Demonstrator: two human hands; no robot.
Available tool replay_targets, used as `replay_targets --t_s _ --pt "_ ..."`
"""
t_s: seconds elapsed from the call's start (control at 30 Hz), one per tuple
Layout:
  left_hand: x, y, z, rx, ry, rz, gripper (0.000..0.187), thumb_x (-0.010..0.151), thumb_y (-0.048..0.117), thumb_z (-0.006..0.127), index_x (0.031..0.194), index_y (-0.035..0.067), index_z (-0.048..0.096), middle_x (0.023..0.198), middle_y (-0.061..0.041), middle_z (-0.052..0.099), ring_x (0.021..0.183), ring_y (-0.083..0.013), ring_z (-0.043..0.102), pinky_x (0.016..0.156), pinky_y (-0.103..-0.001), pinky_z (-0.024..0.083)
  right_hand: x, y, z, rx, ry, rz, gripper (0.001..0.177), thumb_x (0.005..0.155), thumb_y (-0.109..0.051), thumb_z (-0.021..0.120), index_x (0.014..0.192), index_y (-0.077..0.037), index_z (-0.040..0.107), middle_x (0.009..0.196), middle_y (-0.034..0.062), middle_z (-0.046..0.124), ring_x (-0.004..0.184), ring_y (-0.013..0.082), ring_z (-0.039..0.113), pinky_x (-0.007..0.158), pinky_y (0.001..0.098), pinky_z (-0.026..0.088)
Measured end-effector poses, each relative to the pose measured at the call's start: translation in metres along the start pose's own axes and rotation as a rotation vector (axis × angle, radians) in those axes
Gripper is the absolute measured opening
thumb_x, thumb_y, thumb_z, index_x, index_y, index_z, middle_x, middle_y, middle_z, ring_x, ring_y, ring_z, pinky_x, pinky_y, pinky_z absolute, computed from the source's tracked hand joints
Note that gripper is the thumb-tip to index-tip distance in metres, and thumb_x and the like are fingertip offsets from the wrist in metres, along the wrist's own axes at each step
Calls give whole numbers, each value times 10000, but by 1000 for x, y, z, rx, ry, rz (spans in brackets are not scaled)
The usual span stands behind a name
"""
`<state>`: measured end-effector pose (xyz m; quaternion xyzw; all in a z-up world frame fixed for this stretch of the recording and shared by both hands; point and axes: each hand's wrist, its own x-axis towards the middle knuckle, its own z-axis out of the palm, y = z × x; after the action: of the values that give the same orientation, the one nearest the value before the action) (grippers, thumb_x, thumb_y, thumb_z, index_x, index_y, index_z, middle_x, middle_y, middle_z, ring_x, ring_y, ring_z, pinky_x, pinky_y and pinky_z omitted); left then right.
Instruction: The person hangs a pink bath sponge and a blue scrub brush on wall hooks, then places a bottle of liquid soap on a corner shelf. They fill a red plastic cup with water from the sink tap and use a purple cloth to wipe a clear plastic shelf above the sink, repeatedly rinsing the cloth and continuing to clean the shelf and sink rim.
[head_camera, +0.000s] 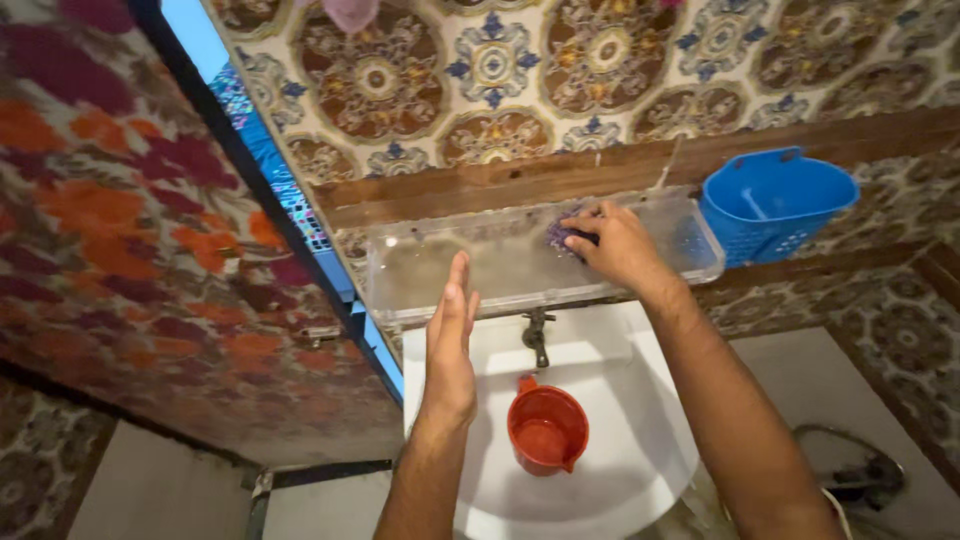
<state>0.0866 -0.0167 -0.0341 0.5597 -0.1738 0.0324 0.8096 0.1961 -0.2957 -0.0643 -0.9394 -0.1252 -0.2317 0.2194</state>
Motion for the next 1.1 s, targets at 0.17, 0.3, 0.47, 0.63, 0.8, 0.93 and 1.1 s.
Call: replay_targets --t_s 0.17,0.3,0.47,0.63,0.8,0.93,1.1 --pt "8 -11 21 -28 -43 -15 760 1059 490 325 1603 -33 233 1725 -156 209 1611 -238 141 1280 -440 161 -14 44 -23 -98 56 38 315 886 -294 753 1187 -204 784 1157 153 684 1109 377 610 982 486 475" --pt "15 -20 33 -39 -83 -23 773 1057 501 329 1604 -36 232 1724 -162 211 1613 -244 145 1282 -440 168 -29 69 -40 -158 135 92 303 892 -285 759 1169 -166 784 1151 154 689 1092 369 623 976 479 492" --pt "23 -25 43 -31 -104 -28 775 1054 502 322 1605 -35 231 1725 -161 208 1611 -241 143 1276 -436 159 -28 75 -37 -243 253 119 268 875 -233 770 1120 -127 797 1087 189 678 1046 390 622 934 480 508" --pt "26 -24 45 -21 -111 -12 771 1059 503 313 1607 -32 224 1726 -161 208 1613 -244 144 1281 -437 153 -19 67 -34 -313 264 148 247 887 -206 758 1113 -113 789 1104 200 674 990 418 619 883 489 512" --pt "21 -21 37 -47 -90 1 759 1064 487 324 1605 -39 232 1722 -167 213 1614 -249 147 1287 -443 151 -30 55 -44 -345 223 173 287 884 -229 757 1136 -92 763 1058 212 647 985 432 623 873 500 515" --pt "16 -16 23 -32 -56 15 745 1065 473 317 1603 -36 238 1719 -165 226 1611 -253 155 1284 -447 156 -43 42 -57 -319 182 194 286 859 -265 781 1071 -74 755 1078 228 631 995 440 631 865 504 526" --pt "9 -10 12 -40 -22 29 741 1071 476 320 1604 -31 234 1723 -167 221 1612 -260 159 1289 -450 148 -50 23 -71 -165 65 205 228 841 -262 790 1035 -144 783 1046 172 653 994 386 653 883 469 537"
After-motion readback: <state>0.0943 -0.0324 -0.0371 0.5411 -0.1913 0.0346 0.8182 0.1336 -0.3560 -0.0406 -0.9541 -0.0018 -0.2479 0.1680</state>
